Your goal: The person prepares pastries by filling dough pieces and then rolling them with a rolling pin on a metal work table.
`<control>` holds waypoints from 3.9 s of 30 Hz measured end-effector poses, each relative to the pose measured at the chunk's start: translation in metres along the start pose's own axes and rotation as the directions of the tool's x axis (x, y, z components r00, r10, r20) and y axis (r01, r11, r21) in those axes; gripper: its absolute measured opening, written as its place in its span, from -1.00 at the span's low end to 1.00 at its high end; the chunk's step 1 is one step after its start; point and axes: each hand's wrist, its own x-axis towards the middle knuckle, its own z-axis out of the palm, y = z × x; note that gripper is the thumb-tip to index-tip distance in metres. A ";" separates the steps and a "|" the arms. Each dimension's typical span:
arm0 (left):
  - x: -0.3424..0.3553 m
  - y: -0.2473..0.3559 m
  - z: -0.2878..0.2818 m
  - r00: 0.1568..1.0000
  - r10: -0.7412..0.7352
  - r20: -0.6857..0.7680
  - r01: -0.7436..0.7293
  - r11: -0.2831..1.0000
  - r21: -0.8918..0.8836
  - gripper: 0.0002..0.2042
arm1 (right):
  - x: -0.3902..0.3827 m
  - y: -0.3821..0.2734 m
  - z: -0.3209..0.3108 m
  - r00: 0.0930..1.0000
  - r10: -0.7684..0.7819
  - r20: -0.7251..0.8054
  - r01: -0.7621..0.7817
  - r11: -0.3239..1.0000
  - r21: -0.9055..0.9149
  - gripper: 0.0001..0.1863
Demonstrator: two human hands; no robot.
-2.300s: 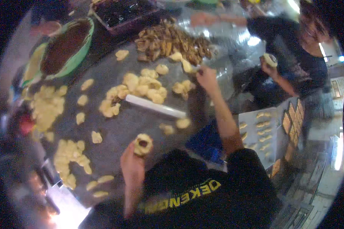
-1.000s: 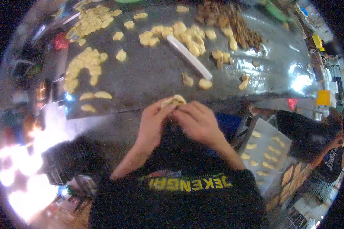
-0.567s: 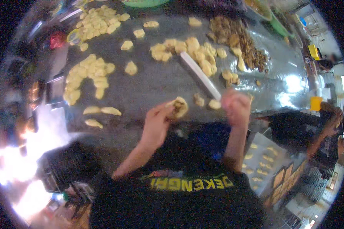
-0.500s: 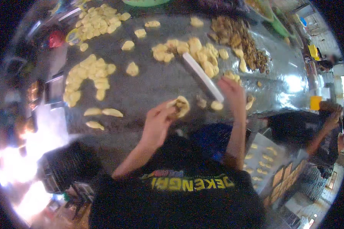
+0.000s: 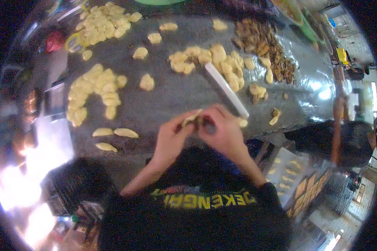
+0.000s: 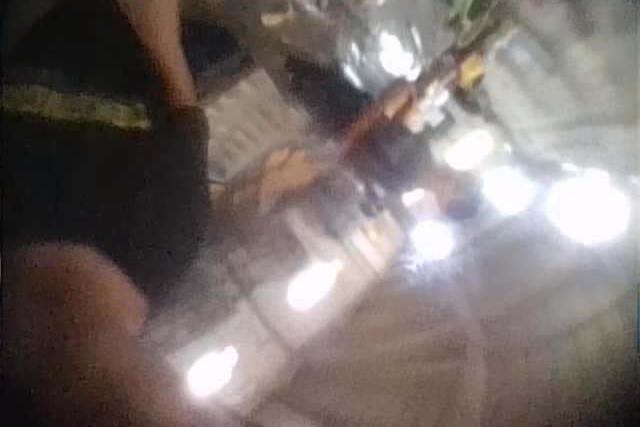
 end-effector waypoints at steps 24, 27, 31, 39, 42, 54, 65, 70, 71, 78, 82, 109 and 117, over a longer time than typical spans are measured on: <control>-0.027 -0.008 0.011 0.977 -0.212 -0.018 0.181 0.871 -0.458 -0.69 | -0.040 -0.004 0.000 0.879 -0.476 -0.008 0.472 0.875 -0.110 -0.60; -0.032 -0.009 0.020 0.984 -0.178 0.031 0.177 0.922 -0.345 -0.69 | -0.054 0.020 0.017 0.820 -0.550 -0.160 0.543 0.835 -0.085 -0.56; -0.043 0.000 0.029 0.989 -0.145 -0.007 0.145 0.989 -0.002 -0.70 | -0.052 0.004 -0.019 0.827 -0.547 -0.132 0.546 0.837 -0.045 -0.73; -0.078 -0.009 0.052 0.997 -0.071 -0.027 0.075 0.970 0.229 -0.76 | -0.094 0.026 -0.002 0.997 0.079 0.018 -0.080 0.921 0.381 -0.75; -0.082 -0.020 0.056 0.995 -0.050 -0.088 0.072 0.960 0.270 -0.77 | -0.112 0.020 -0.002 0.990 -0.059 -0.126 0.120 0.825 0.552 -0.76; -0.100 -0.046 0.066 0.984 -0.122 -0.133 0.125 0.992 0.016 -0.73 | -0.144 0.021 -0.005 0.995 0.006 -0.100 0.036 0.909 0.415 -0.79; -0.061 -0.028 -0.001 0.968 -0.236 -0.083 0.229 0.969 -0.089 -0.71 | -0.080 0.021 0.015 0.827 0.519 0.214 -0.526 0.584 0.618 -0.85; -0.029 -0.040 -0.034 0.980 -0.181 -0.081 0.168 0.976 -0.140 -0.71 | -0.048 0.034 0.044 0.885 0.439 0.156 -0.416 0.595 0.688 -0.83; -0.026 -0.045 -0.042 0.978 -0.192 -0.080 0.179 0.973 -0.148 -0.71 | -0.045 0.038 0.046 0.879 0.447 0.165 -0.429 0.592 0.682 -0.83; -0.014 -0.060 -0.046 0.941 0.224 -0.255 -0.075 0.870 0.488 -0.79 | -0.045 0.059 0.063 0.814 0.557 0.167 -0.558 0.668 0.492 -0.87; -0.019 -0.058 -0.028 0.912 0.150 -0.382 -0.013 0.942 0.337 -0.82 | -0.042 0.044 0.070 0.968 0.080 -0.237 -0.099 0.993 -0.067 -0.84; -0.065 -0.024 0.040 0.972 0.017 -0.234 0.023 0.985 0.171 -0.76 | -0.078 0.015 0.017 0.980 0.193 -0.040 -0.171 0.933 0.318 -0.82; -0.054 -0.030 0.017 0.978 -0.096 -0.185 0.138 0.963 0.230 -0.75 | -0.074 0.019 0.022 0.964 0.260 0.063 -0.257 0.836 0.485 -0.78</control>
